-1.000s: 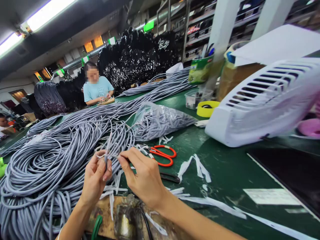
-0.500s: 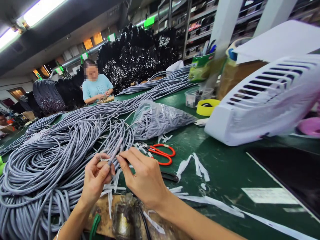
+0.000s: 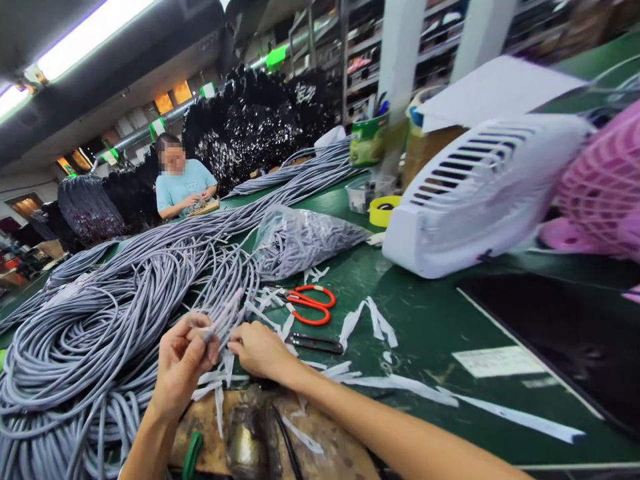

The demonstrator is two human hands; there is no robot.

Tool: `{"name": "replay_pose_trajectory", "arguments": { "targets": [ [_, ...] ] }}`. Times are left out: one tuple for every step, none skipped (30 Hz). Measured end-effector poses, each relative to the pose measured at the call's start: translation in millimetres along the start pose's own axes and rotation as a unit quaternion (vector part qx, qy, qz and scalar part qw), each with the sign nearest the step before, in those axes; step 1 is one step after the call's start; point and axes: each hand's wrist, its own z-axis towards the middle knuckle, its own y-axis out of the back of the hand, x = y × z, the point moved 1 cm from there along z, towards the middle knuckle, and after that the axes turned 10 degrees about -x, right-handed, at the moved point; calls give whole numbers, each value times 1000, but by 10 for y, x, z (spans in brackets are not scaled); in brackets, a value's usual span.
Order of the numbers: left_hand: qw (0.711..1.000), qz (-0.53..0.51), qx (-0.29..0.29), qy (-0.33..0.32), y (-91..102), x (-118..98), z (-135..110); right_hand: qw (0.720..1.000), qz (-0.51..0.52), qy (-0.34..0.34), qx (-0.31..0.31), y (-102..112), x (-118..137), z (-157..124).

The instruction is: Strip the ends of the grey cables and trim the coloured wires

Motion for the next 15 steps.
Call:
{"name": "replay_pose_trajectory", "arguments": {
  "targets": [
    [1000,-8,-20,9,19,-5,14,1000,-1,-7,-26,19,2,22],
    [999,-17,-38,17,39,-6,29,998,-2,-14,-54,55,12,45],
    [998,-23,-50,26,58,-4,44,996,3,-22,-89,105,30,65],
    [998,-28,-55,33,73,2,57,992,11,-28,-126,160,57,75],
    [997,-30,-56,40,83,9,65,985,27,-34,-170,213,88,73],
    [997,-31,-53,44,88,16,68,972,59,-37,-223,259,122,57],
    [997,-32,-49,49,88,23,68,963,82,-28,-254,288,156,29],
    [997,-32,-47,50,84,29,66,958,99,-11,-268,300,188,-6],
    [997,-34,-46,51,76,33,63,958,110,10,-263,297,215,-44],
    [997,-36,-43,49,66,36,59,964,113,30,-239,282,235,-78],
    [997,-36,-38,48,53,38,56,970,115,45,-207,261,247,-106],
    [998,-36,-31,48,39,39,54,977,118,53,-172,238,251,-123],
    [998,-34,-25,48,26,39,54,981,122,53,-141,219,248,-131],
    [998,-30,-19,49,13,38,54,984,126,53,-116,207,243,-129],
    [998,-26,-15,50,4,38,55,986,129,56,-95,201,237,-122]
  ]
}}
